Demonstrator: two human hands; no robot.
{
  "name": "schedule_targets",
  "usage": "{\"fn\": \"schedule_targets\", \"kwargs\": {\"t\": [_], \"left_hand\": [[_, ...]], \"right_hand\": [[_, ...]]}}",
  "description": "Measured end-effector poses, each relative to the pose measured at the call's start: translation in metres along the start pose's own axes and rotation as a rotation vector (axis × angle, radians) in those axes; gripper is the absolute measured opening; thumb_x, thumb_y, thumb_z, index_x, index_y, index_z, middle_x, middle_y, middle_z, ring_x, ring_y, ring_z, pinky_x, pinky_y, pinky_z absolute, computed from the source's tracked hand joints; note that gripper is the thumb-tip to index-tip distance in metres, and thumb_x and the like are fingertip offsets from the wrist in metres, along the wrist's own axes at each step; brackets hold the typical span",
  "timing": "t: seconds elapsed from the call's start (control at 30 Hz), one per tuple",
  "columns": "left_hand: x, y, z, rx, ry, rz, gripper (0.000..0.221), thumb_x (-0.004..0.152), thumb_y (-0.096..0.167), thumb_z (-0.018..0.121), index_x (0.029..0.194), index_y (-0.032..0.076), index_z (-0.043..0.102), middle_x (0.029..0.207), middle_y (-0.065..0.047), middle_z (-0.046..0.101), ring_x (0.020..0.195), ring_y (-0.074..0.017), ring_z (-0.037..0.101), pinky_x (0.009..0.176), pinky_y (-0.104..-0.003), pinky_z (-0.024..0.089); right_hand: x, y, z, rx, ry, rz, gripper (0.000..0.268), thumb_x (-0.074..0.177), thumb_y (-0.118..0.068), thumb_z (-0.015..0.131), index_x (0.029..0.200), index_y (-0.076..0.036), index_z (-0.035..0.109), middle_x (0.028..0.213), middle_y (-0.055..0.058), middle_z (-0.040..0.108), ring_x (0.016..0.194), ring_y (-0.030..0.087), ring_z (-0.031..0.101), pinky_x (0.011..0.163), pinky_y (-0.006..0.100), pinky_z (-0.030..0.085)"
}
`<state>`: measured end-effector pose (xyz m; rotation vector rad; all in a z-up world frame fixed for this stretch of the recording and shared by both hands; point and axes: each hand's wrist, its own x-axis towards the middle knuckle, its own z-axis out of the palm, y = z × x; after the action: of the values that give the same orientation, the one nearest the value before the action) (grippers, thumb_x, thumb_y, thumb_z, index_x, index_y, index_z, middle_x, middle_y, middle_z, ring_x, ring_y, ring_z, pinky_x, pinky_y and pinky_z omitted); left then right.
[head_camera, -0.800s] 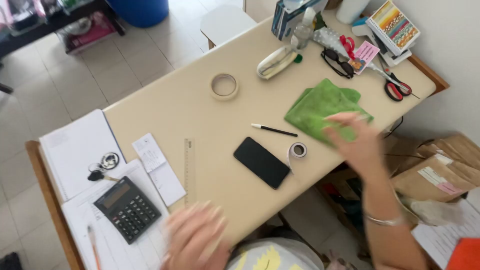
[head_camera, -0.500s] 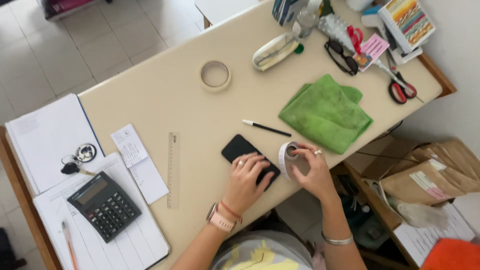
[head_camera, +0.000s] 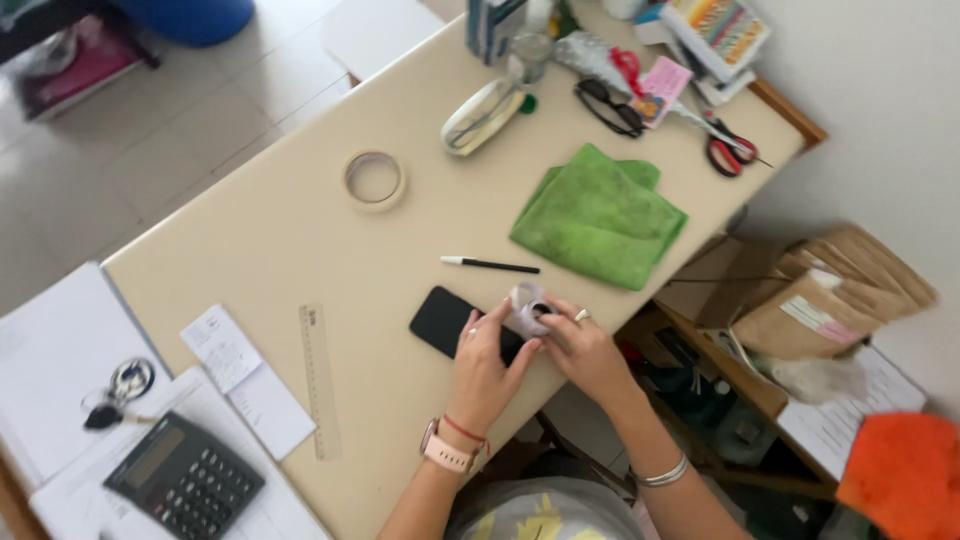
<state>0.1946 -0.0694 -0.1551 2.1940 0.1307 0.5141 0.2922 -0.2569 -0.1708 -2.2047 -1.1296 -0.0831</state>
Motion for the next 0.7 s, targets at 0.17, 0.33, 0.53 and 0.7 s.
{"fn": "schedule_targets", "kwargs": {"t": [0.17,0.33,0.53,0.7], "left_hand": [[-0.026,0.036,-0.047,-0.160,0.076,-0.024,0.074,0.102,0.031,0.077,0.161,0.000,0.046,0.165,-0.026,0.049,0.155,-0.0395,0.048,0.127,-0.048,0.040],[-0.083,0.038,-0.071,0.328,0.347,0.264,0.053,0.106,0.029,0.076,0.149,0.002,0.060,0.156,-0.026,0.058,0.146,-0.0449,0.062,0.122,-0.056,0.054],[-0.112,0.056,-0.095,0.229,0.244,0.362,0.034,0.104,0.019,0.062,0.133,0.011,0.076,0.144,-0.015,0.071,0.135,-0.0350,0.069,0.118,-0.054,0.055],[-0.091,0.056,-0.108,0.237,0.209,0.161,0.027,0.108,0.010,0.069,0.134,0.008,0.071,0.126,-0.003,0.078,0.115,-0.0187,0.074,0.115,-0.048,0.052]], "right_hand": [[-0.015,-0.073,-0.017,0.061,0.085,-0.076,0.033,0.103,-0.005,0.071,0.136,-0.004,0.069,0.155,0.019,0.063,0.135,0.033,0.071,0.115,0.042,0.057],[-0.018,-0.108,-0.010,0.260,0.128,-0.041,0.033,0.096,-0.004,0.081,0.129,0.000,0.077,0.148,0.018,0.067,0.117,0.029,0.079,0.108,0.039,0.064],[-0.014,-0.109,0.004,0.219,-0.253,-0.149,0.032,0.092,-0.017,0.075,0.119,-0.003,0.067,0.132,0.013,0.071,0.105,0.033,0.075,0.089,0.043,0.060],[0.021,-0.109,-0.016,0.434,-0.198,-0.201,0.036,0.092,-0.019,0.091,0.124,-0.013,0.077,0.099,0.000,0.079,0.084,0.015,0.071,0.082,0.029,0.060]]}}
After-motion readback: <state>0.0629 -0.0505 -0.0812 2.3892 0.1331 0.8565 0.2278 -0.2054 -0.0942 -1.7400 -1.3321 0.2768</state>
